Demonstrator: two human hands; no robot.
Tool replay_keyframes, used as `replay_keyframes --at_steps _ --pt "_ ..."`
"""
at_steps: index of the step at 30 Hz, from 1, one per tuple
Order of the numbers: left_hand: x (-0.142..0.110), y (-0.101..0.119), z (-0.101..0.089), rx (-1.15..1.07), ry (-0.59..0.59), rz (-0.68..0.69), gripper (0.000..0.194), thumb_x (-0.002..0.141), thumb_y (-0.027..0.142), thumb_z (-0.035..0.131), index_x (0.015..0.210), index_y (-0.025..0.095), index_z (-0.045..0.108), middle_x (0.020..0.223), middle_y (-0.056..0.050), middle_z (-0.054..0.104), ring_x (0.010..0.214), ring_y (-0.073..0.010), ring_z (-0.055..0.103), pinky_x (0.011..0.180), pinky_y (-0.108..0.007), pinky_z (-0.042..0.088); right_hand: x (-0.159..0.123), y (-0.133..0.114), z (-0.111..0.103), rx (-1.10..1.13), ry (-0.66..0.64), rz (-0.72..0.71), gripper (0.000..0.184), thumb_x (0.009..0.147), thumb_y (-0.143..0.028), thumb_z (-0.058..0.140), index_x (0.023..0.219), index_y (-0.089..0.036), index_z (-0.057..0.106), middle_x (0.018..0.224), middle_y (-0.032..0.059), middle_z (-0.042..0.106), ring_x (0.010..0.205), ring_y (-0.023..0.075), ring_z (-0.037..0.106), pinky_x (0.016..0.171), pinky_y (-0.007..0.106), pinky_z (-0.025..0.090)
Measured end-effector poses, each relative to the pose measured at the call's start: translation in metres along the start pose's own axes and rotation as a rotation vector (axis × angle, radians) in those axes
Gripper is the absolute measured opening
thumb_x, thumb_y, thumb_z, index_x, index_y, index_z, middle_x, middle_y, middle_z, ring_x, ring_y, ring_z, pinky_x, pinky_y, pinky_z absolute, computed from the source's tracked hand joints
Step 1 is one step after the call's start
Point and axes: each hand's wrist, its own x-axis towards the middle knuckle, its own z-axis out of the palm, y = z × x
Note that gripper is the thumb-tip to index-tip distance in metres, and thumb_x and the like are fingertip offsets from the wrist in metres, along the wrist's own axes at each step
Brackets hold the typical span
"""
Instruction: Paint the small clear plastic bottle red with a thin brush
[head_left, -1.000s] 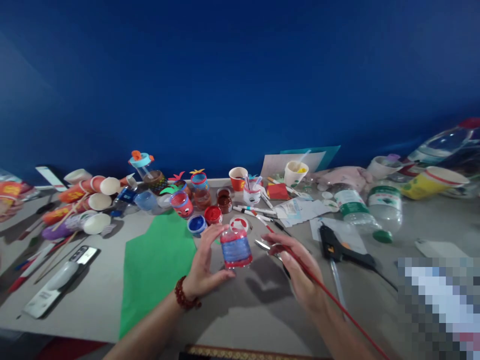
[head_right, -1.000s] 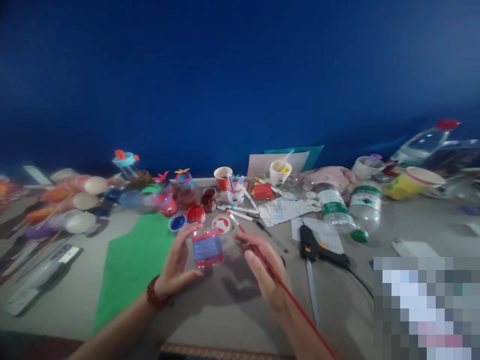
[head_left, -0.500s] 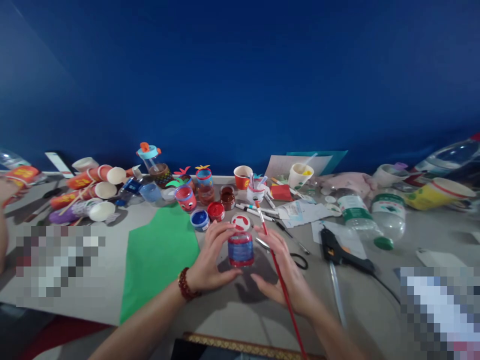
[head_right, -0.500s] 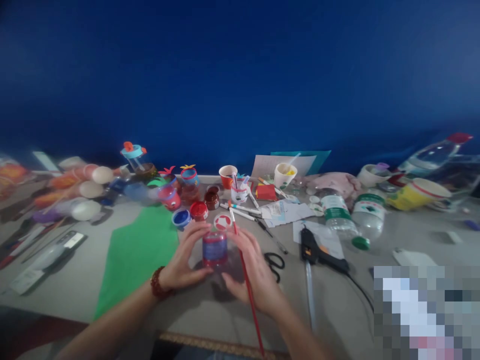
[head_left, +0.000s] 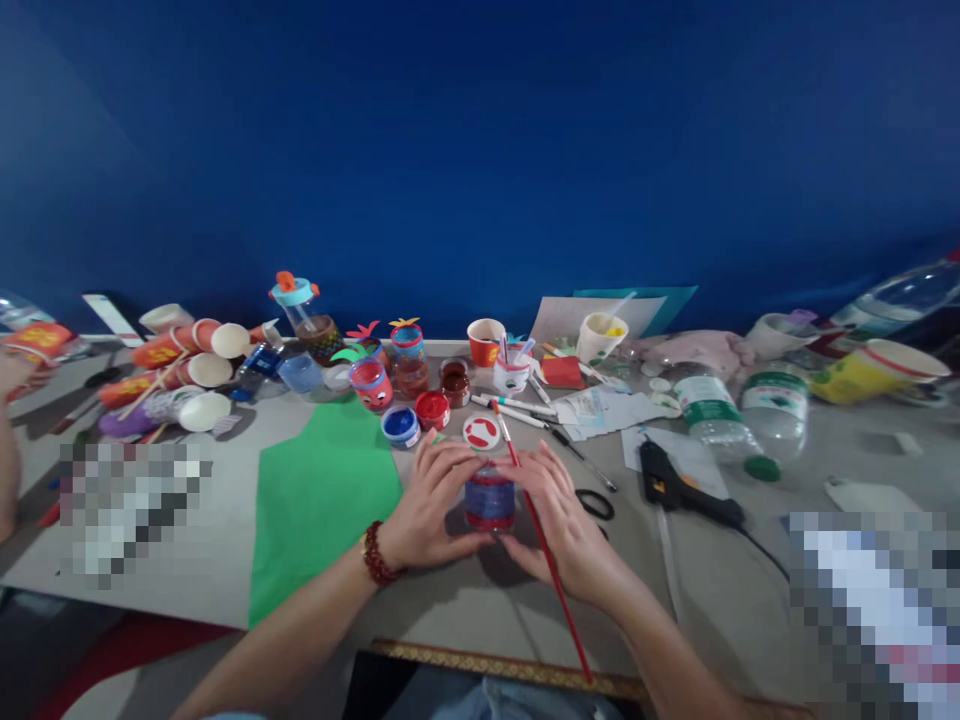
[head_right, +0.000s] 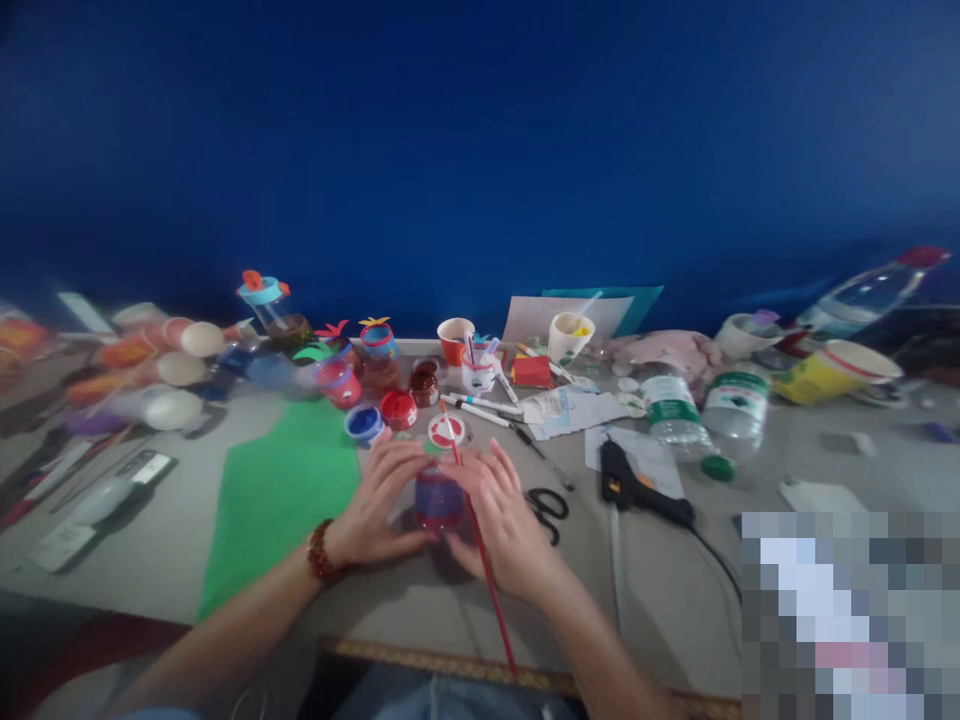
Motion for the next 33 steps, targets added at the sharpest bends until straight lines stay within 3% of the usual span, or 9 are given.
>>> replay_keyframes --at_steps 3,8,11,15,23,28,33 --pt "-0.001 -0.001 0.0 -0.031 0.036 0.015 0.097 0.082 0.069 0.073 0.157 0.022 0.034 0.135 -0.017 0.063 0.128 -0.0366 0.058 0.123 -0.069 0.026 -0.002 -0.001 -0.002 0.068 -0.012 0.027 0.067 0.086 -0.017 0.068 0.147 -0.023 0.041 0.134 0.0154 0.066 0.131 0.0338 0.061 0.123 0.065 0.033" --pt "-0.001 -0.006 -0.005 -0.165 0.056 -0.007 0.123 0.068 0.078 0.08 0.162 0.023 0.021 0.143 -0.021 0.057 0.137 -0.0425 0.053 0.121 -0.07 0.029 -0.01 -0.001 -0.005 0.227 -0.019 0.185 0.071 0.085 -0.025 0.076 0.147 -0.028 0.04 0.143 0.0154 0.059 0.147 0.039 0.047 0.118 0.058 0.043" --pt "0.001 -0.009 -0.008 -0.231 0.024 -0.032 0.117 0.071 0.078 0.077 0.16 0.024 0.024 0.147 -0.021 0.055 0.141 -0.042 0.051 0.122 -0.07 0.029 -0.011 0.0 -0.004 0.34 0.019 0.237 0.075 0.083 -0.026 0.079 0.147 -0.03 0.04 0.143 0.0133 0.057 0.14 0.035 0.055 0.112 0.049 0.05" --pt "0.004 -0.011 -0.01 -0.319 -0.007 -0.048 0.1 0.072 0.076 0.078 0.151 0.026 0.041 0.14 -0.017 0.06 0.135 -0.0392 0.056 0.124 -0.068 0.029 -0.008 0.001 -0.003 0.39 0.055 0.238 0.075 0.083 -0.026 0.081 0.146 -0.032 0.042 0.139 0.0108 0.059 0.134 0.0307 0.06 0.11 0.043 0.052" --pt "0.001 -0.01 -0.009 -0.236 0.056 -0.039 0.099 0.07 0.074 0.081 0.148 0.023 0.045 0.134 -0.016 0.06 0.13 -0.0381 0.058 0.122 -0.067 0.031 -0.005 0.001 -0.005 0.334 0.023 0.21 0.074 0.084 -0.027 0.081 0.146 -0.032 0.042 0.142 0.0118 0.059 0.139 0.0318 0.056 0.115 0.049 0.047" --pt "0.002 -0.007 -0.009 -0.191 0.061 -0.04 0.091 0.078 0.075 0.073 0.147 0.023 0.045 0.135 -0.016 0.057 0.13 -0.037 0.055 0.123 -0.066 0.029 -0.007 0.003 -0.002 0.289 -0.015 0.215 0.076 0.084 -0.032 0.082 0.147 -0.031 0.04 0.146 0.0142 0.058 0.145 0.0357 0.051 0.121 0.058 0.039" --pt "0.001 -0.005 -0.008 -0.095 0.059 -0.053 0.092 0.079 0.077 0.069 0.149 0.022 0.044 0.135 -0.017 0.057 0.131 -0.0376 0.054 0.122 -0.065 0.03 -0.007 0.005 -0.001 0.224 -0.034 0.184 0.081 0.086 -0.031 0.08 0.152 -0.031 0.034 0.152 0.0161 0.054 0.147 0.0377 0.047 0.12 0.061 0.04"
